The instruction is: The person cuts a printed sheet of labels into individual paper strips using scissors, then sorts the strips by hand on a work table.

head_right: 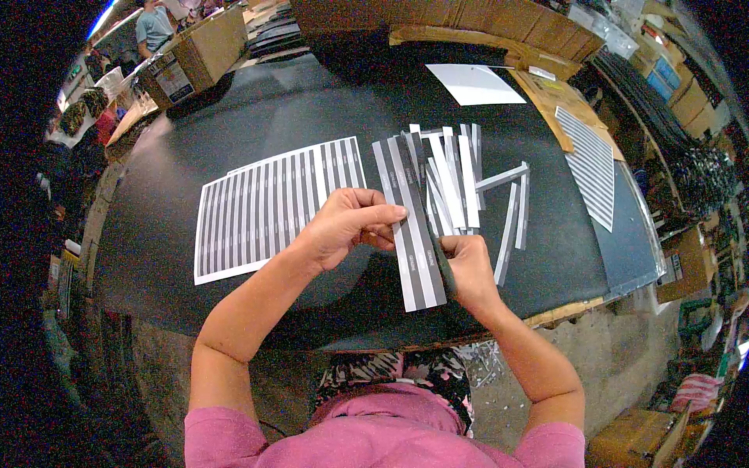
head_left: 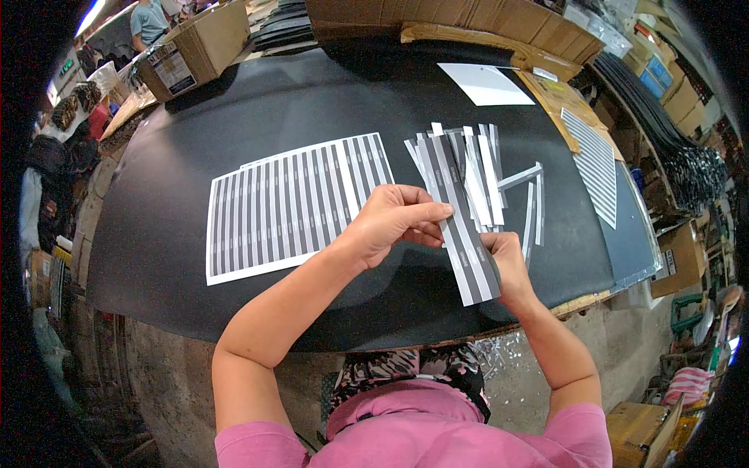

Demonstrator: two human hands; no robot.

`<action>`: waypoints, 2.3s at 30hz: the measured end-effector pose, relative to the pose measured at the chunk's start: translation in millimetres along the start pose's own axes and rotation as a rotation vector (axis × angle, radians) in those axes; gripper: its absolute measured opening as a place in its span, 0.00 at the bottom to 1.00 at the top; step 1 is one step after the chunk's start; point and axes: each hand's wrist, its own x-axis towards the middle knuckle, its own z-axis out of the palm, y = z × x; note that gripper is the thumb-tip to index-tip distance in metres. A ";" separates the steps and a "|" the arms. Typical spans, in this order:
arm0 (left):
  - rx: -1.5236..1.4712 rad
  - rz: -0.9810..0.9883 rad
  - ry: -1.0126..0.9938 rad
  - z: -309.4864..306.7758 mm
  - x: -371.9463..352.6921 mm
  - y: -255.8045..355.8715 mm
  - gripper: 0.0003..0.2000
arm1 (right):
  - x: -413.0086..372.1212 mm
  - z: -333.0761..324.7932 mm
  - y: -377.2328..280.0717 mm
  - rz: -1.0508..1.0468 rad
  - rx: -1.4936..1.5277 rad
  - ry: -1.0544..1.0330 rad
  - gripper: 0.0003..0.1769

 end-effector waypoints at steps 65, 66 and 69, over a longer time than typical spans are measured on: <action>-0.082 0.386 0.173 -19.3 -8.5 22.5 0.08 | -24.4 10.8 -28.6 0.134 -0.315 -0.116 0.24; -0.087 0.377 0.178 -18.5 -8.8 22.7 0.08 | -23.3 11.9 -27.9 0.136 -0.316 -0.115 0.24; -0.077 0.362 0.189 -17.4 -10.7 23.0 0.08 | -20.1 14.1 -27.6 0.124 -0.297 -0.120 0.24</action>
